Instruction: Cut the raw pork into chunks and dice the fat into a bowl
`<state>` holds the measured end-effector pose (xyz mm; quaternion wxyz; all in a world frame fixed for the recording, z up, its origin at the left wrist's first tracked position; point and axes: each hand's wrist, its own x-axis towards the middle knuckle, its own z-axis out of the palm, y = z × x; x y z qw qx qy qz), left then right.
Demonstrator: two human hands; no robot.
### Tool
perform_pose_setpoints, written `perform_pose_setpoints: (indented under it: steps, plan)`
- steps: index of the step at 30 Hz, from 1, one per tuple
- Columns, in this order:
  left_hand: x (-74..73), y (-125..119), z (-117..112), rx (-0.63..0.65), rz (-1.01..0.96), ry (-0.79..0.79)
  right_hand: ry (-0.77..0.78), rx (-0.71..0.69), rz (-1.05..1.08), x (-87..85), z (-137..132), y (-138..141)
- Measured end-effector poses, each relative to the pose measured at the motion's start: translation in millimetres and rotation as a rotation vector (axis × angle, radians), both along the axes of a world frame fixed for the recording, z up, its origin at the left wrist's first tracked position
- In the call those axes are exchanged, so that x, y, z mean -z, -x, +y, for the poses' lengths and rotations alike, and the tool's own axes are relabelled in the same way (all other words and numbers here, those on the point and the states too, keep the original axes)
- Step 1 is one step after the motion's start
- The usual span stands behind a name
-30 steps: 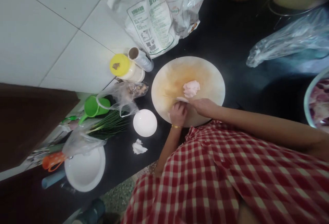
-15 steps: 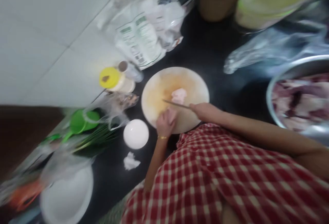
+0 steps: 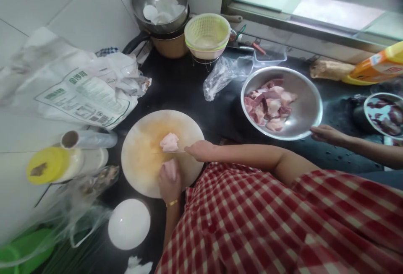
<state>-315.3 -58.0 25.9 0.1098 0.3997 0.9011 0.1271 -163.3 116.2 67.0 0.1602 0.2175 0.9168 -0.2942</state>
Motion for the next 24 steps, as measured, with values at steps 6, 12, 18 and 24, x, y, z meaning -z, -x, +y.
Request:
perform_pose_setpoints:
  steps: [6, 12, 18, 24]
  plan:
    - [12.1, -3.0, -5.0, 0.223, 0.266, -0.293, -0.031, -0.030, -0.013, -13.3, -11.9, -3.8]
    - [14.4, -1.1, -2.7, 0.336, 0.291, -0.397, -0.058, -0.048, 0.015, -24.8, -16.5, -7.8]
    - [14.2, 1.9, 0.1, 0.357, 0.336, -0.409, -0.087, -0.067, 0.008, -27.3, -18.8, -4.8]
    - [25.1, 5.1, -3.2, 0.393, 0.353, -0.438, -0.043, -0.040, -0.008, -32.2, -19.2, -4.7]
